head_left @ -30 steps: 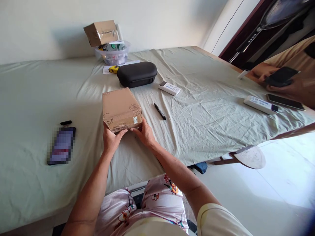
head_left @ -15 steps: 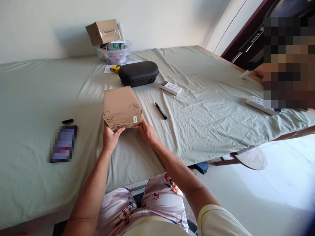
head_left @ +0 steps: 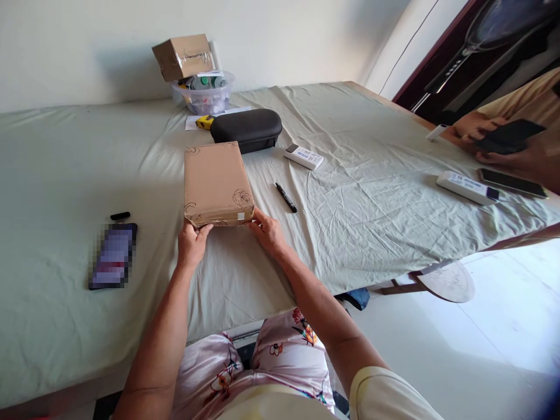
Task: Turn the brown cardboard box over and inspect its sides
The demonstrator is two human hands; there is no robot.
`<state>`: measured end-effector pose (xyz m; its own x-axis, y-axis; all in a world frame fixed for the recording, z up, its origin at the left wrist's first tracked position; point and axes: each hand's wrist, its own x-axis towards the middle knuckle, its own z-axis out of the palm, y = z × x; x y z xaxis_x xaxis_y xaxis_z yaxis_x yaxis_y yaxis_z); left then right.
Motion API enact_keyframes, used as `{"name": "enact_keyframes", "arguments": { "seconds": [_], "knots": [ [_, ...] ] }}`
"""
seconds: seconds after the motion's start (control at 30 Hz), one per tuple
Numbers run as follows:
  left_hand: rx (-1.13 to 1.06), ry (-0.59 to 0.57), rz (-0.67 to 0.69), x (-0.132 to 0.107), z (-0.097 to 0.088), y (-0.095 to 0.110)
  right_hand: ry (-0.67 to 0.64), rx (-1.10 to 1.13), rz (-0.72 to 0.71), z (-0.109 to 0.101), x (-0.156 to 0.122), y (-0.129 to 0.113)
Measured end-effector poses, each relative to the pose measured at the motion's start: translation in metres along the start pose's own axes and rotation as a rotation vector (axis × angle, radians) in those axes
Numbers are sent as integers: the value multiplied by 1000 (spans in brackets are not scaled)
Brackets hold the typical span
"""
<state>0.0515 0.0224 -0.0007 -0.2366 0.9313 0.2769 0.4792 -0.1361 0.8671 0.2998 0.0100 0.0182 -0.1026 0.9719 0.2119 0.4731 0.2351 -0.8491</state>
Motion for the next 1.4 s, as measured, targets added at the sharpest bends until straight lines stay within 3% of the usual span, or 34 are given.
{"name": "enact_keyframes", "arguments": {
  "seconds": [0.13,0.4,0.57,0.87,0.97,1.13,1.2,1.3,1.4],
  "knots": [
    [-4,26,15,2,-1,-4,-17,-51,-6,-1,0,4],
    [-219,4,-2,5,7,-17,-79,-88,-52,2,0,5],
    [-250,-8,71,2,5,-13,5,-114,-79,5,2,10],
    [-161,31,207,5,-7,-6,205,103,-212,6,0,16],
    [-172,85,211,3,-6,-1,191,101,-207,3,-1,11],
    [-317,217,145,4,0,2,184,156,-77,5,-2,4],
    [-372,152,69,5,3,0,200,156,-67,7,-2,3],
    [-384,-66,-37,2,8,0,206,145,-57,8,-3,0],
    [-311,-183,-43,-6,12,6,214,144,-37,10,-4,0]
  ]
}}
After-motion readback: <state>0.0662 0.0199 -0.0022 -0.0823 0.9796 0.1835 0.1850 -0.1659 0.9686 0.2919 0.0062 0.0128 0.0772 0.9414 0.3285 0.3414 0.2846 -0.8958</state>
